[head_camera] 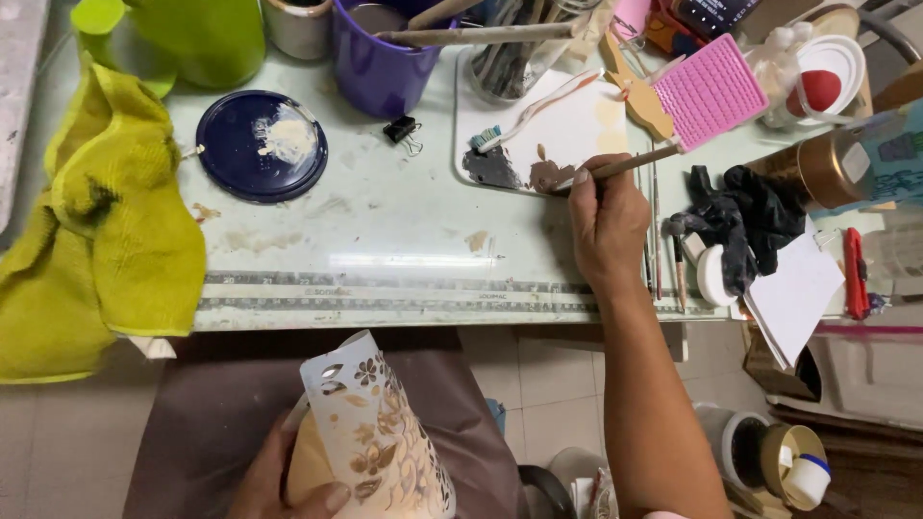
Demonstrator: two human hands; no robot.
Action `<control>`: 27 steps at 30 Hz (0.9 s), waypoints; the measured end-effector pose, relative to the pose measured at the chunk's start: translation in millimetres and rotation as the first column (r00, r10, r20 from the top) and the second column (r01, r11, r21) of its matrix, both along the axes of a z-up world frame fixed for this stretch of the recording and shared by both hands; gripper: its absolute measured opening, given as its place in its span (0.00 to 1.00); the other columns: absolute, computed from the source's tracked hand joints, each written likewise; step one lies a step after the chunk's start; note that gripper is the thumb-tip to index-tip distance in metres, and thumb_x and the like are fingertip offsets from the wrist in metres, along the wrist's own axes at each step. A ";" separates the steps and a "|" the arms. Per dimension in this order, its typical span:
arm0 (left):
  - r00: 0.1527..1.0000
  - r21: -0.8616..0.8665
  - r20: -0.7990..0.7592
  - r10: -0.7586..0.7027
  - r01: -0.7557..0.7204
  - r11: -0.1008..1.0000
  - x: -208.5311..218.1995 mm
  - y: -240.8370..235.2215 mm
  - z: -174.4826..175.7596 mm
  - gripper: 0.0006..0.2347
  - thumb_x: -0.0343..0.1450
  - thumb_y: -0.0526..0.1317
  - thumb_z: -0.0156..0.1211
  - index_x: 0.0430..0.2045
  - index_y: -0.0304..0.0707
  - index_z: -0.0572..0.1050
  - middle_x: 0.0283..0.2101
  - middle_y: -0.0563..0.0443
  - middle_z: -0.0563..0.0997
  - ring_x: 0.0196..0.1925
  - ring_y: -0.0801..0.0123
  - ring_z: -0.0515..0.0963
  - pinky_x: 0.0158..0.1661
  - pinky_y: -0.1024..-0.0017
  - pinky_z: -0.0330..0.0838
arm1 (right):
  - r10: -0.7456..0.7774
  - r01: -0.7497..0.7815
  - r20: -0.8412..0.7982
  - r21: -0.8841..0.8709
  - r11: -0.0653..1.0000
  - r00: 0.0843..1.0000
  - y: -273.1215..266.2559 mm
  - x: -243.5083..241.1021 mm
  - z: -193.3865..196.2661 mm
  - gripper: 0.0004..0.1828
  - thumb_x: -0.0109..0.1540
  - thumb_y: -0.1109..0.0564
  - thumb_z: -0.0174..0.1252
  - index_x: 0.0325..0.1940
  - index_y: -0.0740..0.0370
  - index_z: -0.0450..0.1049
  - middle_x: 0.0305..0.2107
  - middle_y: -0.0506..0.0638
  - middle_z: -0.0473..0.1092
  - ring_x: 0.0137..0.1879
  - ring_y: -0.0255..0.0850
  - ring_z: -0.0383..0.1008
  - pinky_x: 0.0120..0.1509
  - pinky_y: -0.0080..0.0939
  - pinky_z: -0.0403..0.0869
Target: Decorating a gourd by applying a pattern through a stencil using a tool
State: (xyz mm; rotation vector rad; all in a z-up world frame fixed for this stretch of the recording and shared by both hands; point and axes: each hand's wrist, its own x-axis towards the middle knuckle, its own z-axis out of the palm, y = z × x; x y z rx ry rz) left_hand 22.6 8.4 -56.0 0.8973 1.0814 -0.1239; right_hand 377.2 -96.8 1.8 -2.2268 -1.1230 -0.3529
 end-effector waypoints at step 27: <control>0.963 0.324 0.164 -0.214 0.153 0.934 -1.7 0.1 12.1 0.40 0.44 0.53 0.63 0.53 0.43 0.62 0.50 0.53 0.74 0.50 0.70 0.74 0.45 0.69 0.71 | 0.229 -0.210 -0.098 0.177 0.962 0.968 -11.7 8.2 -9.0 0.07 0.71 0.60 0.43 0.46 0.69 0.62 0.30 0.55 0.61 0.36 0.42 0.61 0.40 0.40 0.62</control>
